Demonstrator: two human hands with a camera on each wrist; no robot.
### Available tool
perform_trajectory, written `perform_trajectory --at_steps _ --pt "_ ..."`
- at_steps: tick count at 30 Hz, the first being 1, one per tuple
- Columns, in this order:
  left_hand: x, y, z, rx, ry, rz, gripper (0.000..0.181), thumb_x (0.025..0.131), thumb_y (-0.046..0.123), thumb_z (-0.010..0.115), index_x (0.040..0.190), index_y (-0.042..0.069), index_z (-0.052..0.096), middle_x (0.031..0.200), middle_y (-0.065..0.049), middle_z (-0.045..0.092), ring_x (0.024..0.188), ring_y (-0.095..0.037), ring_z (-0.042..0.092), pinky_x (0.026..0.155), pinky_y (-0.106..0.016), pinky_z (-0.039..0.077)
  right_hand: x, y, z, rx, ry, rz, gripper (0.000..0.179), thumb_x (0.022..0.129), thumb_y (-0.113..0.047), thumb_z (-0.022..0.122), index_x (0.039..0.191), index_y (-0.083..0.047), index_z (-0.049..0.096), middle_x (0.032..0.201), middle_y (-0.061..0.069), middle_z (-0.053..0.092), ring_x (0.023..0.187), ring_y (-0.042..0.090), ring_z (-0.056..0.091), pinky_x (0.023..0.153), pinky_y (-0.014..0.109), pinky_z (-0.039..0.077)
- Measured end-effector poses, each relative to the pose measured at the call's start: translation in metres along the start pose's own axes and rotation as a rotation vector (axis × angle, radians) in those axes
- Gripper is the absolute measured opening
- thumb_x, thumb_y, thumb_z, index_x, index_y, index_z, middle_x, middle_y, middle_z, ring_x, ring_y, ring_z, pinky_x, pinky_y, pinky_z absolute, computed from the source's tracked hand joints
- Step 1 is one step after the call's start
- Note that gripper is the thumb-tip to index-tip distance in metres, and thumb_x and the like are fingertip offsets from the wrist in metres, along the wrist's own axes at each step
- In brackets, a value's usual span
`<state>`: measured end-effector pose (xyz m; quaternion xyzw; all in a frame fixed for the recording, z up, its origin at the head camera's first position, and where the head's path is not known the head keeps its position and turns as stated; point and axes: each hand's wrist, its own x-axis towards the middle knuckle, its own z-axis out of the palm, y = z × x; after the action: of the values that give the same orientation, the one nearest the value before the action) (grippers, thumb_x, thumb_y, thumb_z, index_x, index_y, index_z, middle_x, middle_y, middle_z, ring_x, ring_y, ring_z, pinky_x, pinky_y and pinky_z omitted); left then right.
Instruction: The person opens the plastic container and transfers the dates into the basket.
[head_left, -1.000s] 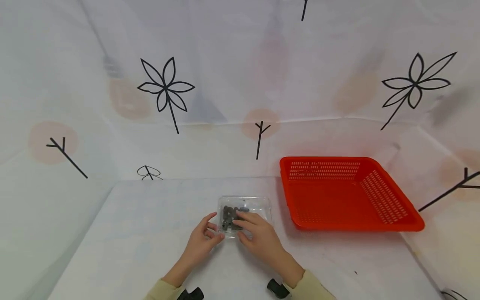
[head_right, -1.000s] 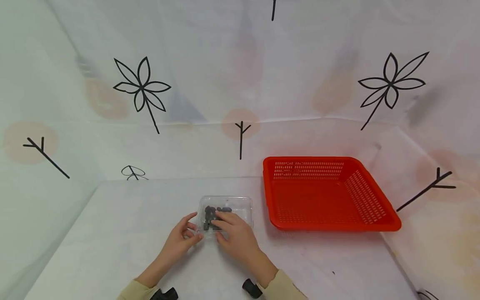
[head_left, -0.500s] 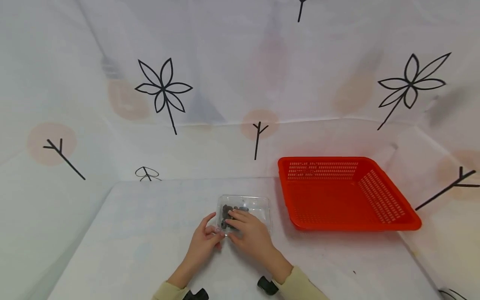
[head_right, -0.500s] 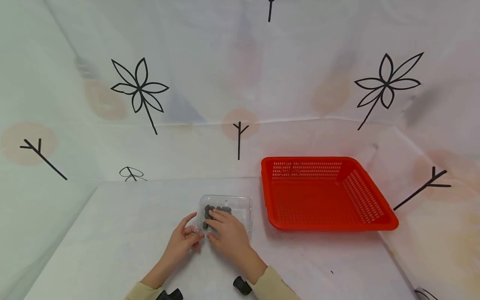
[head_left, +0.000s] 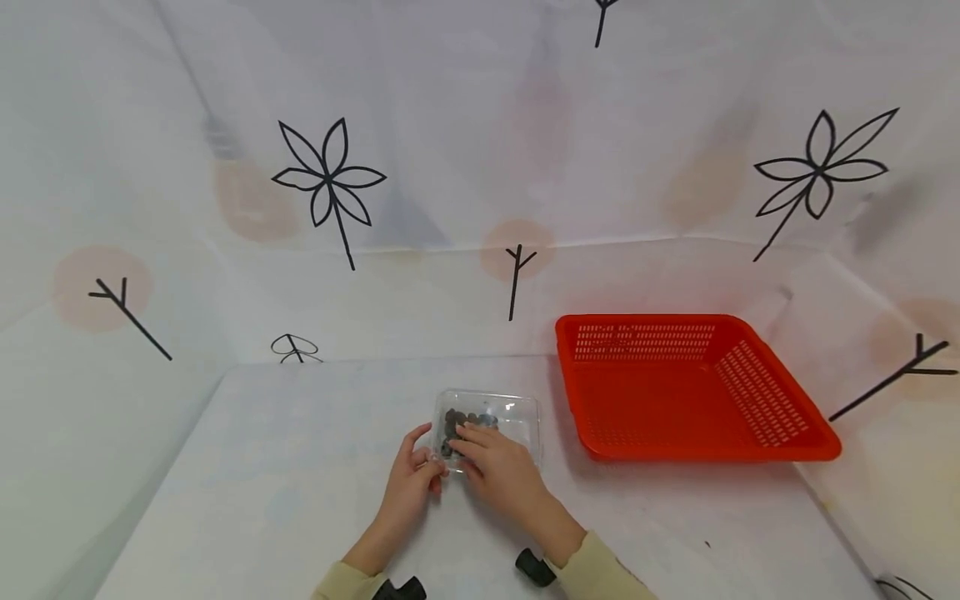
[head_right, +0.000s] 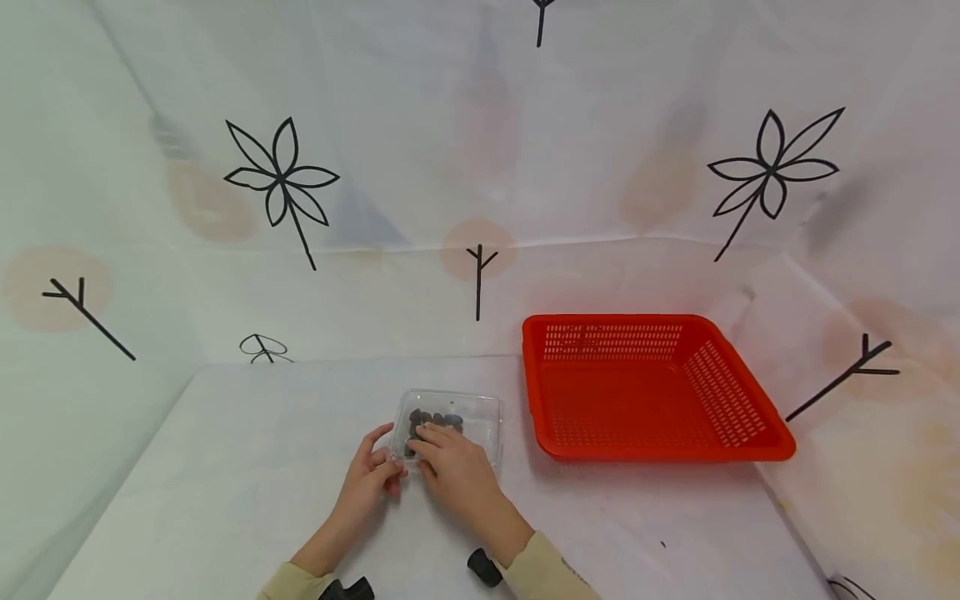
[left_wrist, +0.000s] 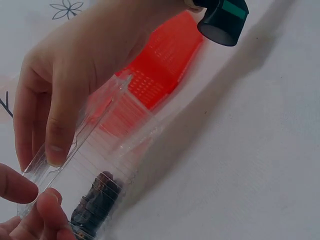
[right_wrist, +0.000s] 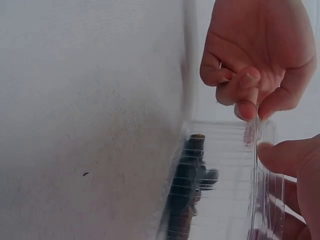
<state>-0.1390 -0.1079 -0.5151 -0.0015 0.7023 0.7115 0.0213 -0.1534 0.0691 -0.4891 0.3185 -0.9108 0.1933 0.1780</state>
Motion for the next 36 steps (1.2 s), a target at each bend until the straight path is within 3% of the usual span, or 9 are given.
perform_trajectory --at_steps 6,11,17,30,33,36 --pt "0.001 0.001 0.005 -0.020 0.000 -0.013 0.065 0.088 -0.010 0.051 0.149 0.002 0.033 0.073 -0.004 0.057 0.051 -0.012 0.047 0.053 -0.025 0.044 0.001 0.000 0.003 -0.031 0.040 -0.014 0.034 0.081 -0.010 0.080 0.115 -0.016 0.076 0.122 0.001 0.069 0.118 0.018 0.061 0.093 0.037 0.051" --pt "0.001 -0.003 0.008 -0.069 -0.006 -0.017 0.066 0.087 -0.011 0.049 0.149 0.002 0.031 0.074 -0.004 0.055 0.052 -0.012 0.047 0.052 -0.024 0.044 0.003 -0.002 0.006 -0.042 0.093 0.023 0.032 0.078 -0.014 0.085 0.110 -0.015 0.078 0.116 -0.002 0.072 0.114 0.016 0.063 0.091 0.035 0.052" --pt "0.002 -0.001 0.008 -0.069 0.023 -0.013 0.064 0.086 -0.012 0.046 0.147 0.003 0.033 0.074 -0.006 0.054 0.053 -0.013 0.047 0.051 -0.024 0.042 0.005 -0.002 0.011 0.003 0.173 0.030 0.024 0.079 -0.015 0.084 0.102 -0.015 0.081 0.107 -0.004 0.074 0.107 0.014 0.067 0.086 0.033 0.054" --pt "-0.001 -0.002 0.009 -0.105 0.041 -0.035 0.063 0.088 -0.011 0.044 0.148 0.005 0.033 0.073 -0.004 0.053 0.052 -0.011 0.047 0.051 -0.023 0.043 0.005 -0.001 0.018 0.008 0.208 0.061 0.016 0.079 -0.019 0.083 0.094 -0.019 0.080 0.104 -0.006 0.075 0.091 0.013 0.071 0.063 0.036 0.055" --pt "-0.001 -0.003 0.009 -0.111 0.040 -0.044 0.062 0.088 -0.011 0.043 0.147 0.005 0.033 0.073 -0.004 0.053 0.052 -0.011 0.048 0.052 -0.023 0.044 0.006 -0.001 0.016 0.040 0.220 0.075 0.017 0.078 -0.019 0.083 0.094 -0.018 0.081 0.101 -0.005 0.075 0.087 0.013 0.072 0.060 0.034 0.054" --pt "0.000 -0.003 0.008 -0.111 0.044 -0.055 0.059 0.089 -0.009 0.044 0.146 0.002 0.034 0.072 -0.003 0.053 0.051 -0.011 0.049 0.052 -0.024 0.044 0.011 0.001 0.010 0.138 0.250 0.141 0.017 0.078 -0.018 0.084 0.096 -0.016 0.082 0.096 -0.004 0.076 0.076 0.013 0.071 0.057 0.029 0.052"
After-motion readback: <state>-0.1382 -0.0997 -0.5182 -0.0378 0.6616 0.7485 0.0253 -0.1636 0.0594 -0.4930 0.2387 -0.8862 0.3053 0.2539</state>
